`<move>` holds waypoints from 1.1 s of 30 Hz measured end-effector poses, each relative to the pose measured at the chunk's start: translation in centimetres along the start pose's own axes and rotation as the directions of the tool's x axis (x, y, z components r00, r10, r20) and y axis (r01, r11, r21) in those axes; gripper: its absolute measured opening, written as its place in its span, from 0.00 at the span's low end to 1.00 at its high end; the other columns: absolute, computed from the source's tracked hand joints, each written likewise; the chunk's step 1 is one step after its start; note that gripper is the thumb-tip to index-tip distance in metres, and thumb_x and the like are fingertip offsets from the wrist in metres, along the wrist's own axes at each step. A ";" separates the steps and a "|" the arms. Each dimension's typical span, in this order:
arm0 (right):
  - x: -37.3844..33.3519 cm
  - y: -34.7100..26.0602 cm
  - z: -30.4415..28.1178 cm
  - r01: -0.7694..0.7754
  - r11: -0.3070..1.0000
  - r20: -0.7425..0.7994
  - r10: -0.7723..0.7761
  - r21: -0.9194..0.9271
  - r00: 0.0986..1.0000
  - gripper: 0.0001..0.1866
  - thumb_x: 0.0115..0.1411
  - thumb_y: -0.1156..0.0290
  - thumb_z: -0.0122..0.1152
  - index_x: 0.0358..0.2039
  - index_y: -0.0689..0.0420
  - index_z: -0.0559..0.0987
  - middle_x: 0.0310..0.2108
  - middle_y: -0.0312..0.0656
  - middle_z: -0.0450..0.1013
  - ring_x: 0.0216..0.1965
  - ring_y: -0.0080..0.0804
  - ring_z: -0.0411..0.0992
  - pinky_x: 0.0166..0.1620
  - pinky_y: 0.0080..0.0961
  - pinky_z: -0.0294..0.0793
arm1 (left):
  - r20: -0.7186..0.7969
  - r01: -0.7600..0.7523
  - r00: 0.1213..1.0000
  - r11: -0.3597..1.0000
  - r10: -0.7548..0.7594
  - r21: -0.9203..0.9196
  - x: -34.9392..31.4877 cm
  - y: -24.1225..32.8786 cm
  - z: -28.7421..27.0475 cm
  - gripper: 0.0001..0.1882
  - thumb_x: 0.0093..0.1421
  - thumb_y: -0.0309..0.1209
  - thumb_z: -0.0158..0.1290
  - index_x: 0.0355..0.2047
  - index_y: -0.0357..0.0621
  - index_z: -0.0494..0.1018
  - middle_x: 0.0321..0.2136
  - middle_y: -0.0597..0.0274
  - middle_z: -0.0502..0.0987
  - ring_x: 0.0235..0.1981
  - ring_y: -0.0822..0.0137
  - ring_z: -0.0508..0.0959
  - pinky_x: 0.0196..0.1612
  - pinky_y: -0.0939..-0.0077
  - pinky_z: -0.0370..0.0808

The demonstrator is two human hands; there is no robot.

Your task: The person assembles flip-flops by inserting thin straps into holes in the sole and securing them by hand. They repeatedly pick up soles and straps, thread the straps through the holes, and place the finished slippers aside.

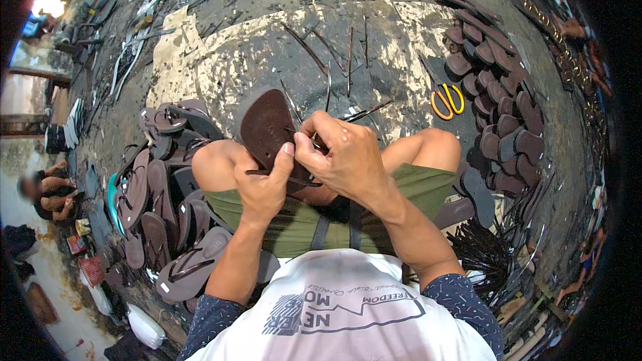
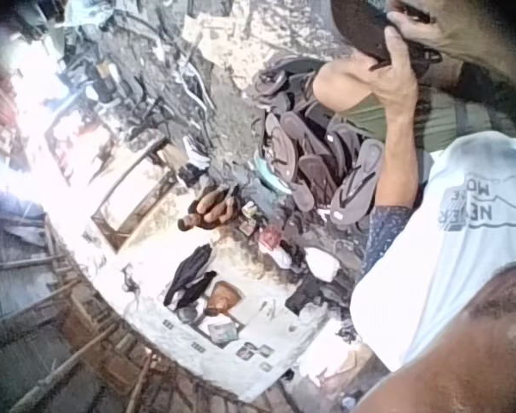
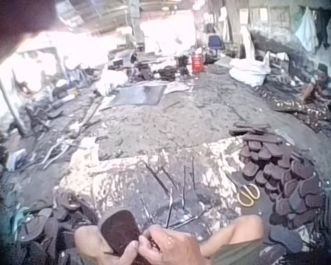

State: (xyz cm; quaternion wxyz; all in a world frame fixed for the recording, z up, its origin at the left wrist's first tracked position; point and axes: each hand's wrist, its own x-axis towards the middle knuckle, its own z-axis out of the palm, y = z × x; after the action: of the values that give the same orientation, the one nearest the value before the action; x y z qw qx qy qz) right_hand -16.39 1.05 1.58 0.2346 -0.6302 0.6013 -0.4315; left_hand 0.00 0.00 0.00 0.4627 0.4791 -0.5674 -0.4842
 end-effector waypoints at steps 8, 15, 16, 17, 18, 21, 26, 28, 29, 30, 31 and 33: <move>-0.3 0.1 -0.1 0.075 0.996 -0.028 -0.074 0.057 0.997 0.09 0.59 0.68 0.64 0.32 0.59 0.75 0.28 0.48 0.78 0.29 0.50 0.79 0.31 0.43 0.78 | 0.014 -0.021 1.000 1.000 0.021 0.006 -0.3 0.0 0.3 0.12 0.65 0.26 0.60 0.46 0.34 0.77 0.38 0.62 0.83 0.37 0.74 0.80 0.42 0.78 0.78; -0.4 0.5 0.7 0.009 0.981 -0.058 0.002 0.194 0.998 0.09 0.59 0.70 0.66 0.36 0.60 0.78 0.32 0.48 0.79 0.33 0.48 0.80 0.35 0.39 0.79 | 0.031 0.000 1.000 1.000 -0.001 0.027 0.2 0.5 0.0 0.13 0.65 0.25 0.57 0.49 0.34 0.75 0.38 0.64 0.82 0.37 0.75 0.78 0.40 0.79 0.77; -0.7 0.8 0.6 -0.005 0.979 -0.057 0.017 0.204 0.998 0.09 0.59 0.69 0.66 0.36 0.60 0.78 0.32 0.48 0.79 0.33 0.47 0.80 0.35 0.39 0.79 | -0.002 0.003 1.000 0.999 -0.003 0.050 0.5 -0.3 -0.2 0.16 0.65 0.24 0.57 0.53 0.34 0.73 0.41 0.62 0.81 0.39 0.75 0.78 0.41 0.79 0.77; -0.9 1.0 0.6 -0.019 0.977 -0.055 0.031 0.215 0.998 0.10 0.59 0.69 0.67 0.37 0.60 0.79 0.32 0.48 0.79 0.33 0.47 0.80 0.35 0.39 0.79 | 0.024 -0.014 1.000 0.997 0.012 0.073 0.4 -0.4 -0.1 0.16 0.65 0.24 0.57 0.53 0.35 0.73 0.41 0.62 0.81 0.39 0.75 0.79 0.42 0.78 0.77; -1.1 0.9 1.0 -0.060 0.976 -0.031 0.068 0.210 0.997 0.09 0.59 0.69 0.67 0.35 0.60 0.80 0.33 0.47 0.79 0.36 0.46 0.80 0.38 0.39 0.79 | 0.056 -0.026 0.998 0.995 0.021 0.094 -0.1 -0.5 0.4 0.17 0.65 0.24 0.56 0.54 0.35 0.73 0.41 0.62 0.80 0.40 0.74 0.79 0.43 0.78 0.78; -0.8 1.5 0.7 0.165 0.985 -0.159 -0.155 0.053 0.975 0.07 0.58 0.70 0.67 0.34 0.58 0.82 0.34 0.45 0.77 0.38 0.45 0.77 0.41 0.39 0.77 | 0.097 -0.002 0.995 0.999 -0.002 0.048 -0.1 -1.2 0.5 0.29 0.63 0.21 0.58 0.64 0.35 0.62 0.50 0.55 0.77 0.48 0.66 0.78 0.54 0.73 0.75; -1.4 0.3 0.5 0.235 0.972 0.006 -0.235 -0.003 0.972 0.07 0.59 0.67 0.64 0.31 0.57 0.80 0.32 0.43 0.74 0.36 0.43 0.73 0.44 0.38 0.73 | 0.275 -0.145 0.952 0.989 0.135 0.018 -0.1 -1.2 0.7 0.49 0.58 0.18 0.57 0.73 0.41 0.40 0.60 0.49 0.66 0.58 0.61 0.72 0.60 0.69 0.71; -1.4 0.8 0.1 -0.128 0.954 0.050 0.118 0.273 0.992 0.08 0.59 0.66 0.64 0.30 0.57 0.78 0.30 0.43 0.75 0.33 0.43 0.73 0.48 0.38 0.71 | 0.427 0.010 0.903 0.993 0.040 -0.115 -0.4 -1.1 -0.1 0.40 0.61 0.18 0.55 0.71 0.37 0.49 0.55 0.53 0.71 0.53 0.66 0.74 0.56 0.72 0.74; -1.4 1.1 -0.1 -0.304 0.868 0.108 0.285 0.393 0.953 0.08 0.59 0.66 0.64 0.29 0.57 0.77 0.29 0.43 0.75 0.32 0.43 0.73 0.50 0.39 0.70 | 0.417 0.147 0.903 0.986 -0.100 -0.082 -0.1 -0.7 -0.5 0.36 0.62 0.19 0.54 0.69 0.36 0.53 0.53 0.55 0.72 0.52 0.68 0.75 0.55 0.73 0.74; -1.1 0.9 -0.5 -0.299 0.879 0.116 0.276 0.372 0.954 0.09 0.57 0.65 0.65 0.28 0.55 0.77 0.25 0.41 0.76 0.29 0.41 0.72 0.49 0.38 0.67 | 0.402 0.286 0.882 0.957 -0.244 -0.046 0.3 0.4 -0.8 0.32 0.63 0.19 0.53 0.67 0.35 0.57 0.51 0.57 0.74 0.50 0.70 0.76 0.53 0.75 0.75; -1.4 1.0 -0.4 -0.184 0.955 0.062 0.174 0.231 0.983 0.08 0.57 0.65 0.65 0.28 0.54 0.77 0.25 0.40 0.76 0.29 0.40 0.72 0.47 0.38 0.67 | 0.359 0.238 0.908 0.971 -0.215 -0.021 0.2 0.6 -0.6 0.23 0.65 0.21 0.52 0.60 0.35 0.64 0.44 0.63 0.76 0.43 0.75 0.75 0.45 0.79 0.74; -1.9 1.0 0.0 0.063 0.995 0.006 -0.063 -0.079 0.998 0.07 0.56 0.66 0.65 0.28 0.53 0.77 0.25 0.38 0.76 0.30 0.37 0.72 0.42 0.37 0.65 | 0.303 0.187 0.936 0.982 -0.178 0.000 -0.2 0.5 -0.2 0.15 0.67 0.23 0.52 0.54 0.36 0.71 0.37 0.68 0.77 0.36 0.80 0.75 0.38 0.82 0.73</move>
State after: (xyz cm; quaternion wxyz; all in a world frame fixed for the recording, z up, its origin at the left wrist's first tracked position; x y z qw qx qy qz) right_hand -16.78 2.72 0.22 0.1968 -0.6584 0.5973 -0.4135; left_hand 0.19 0.23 0.47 0.3306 0.4434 -0.5774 -0.6006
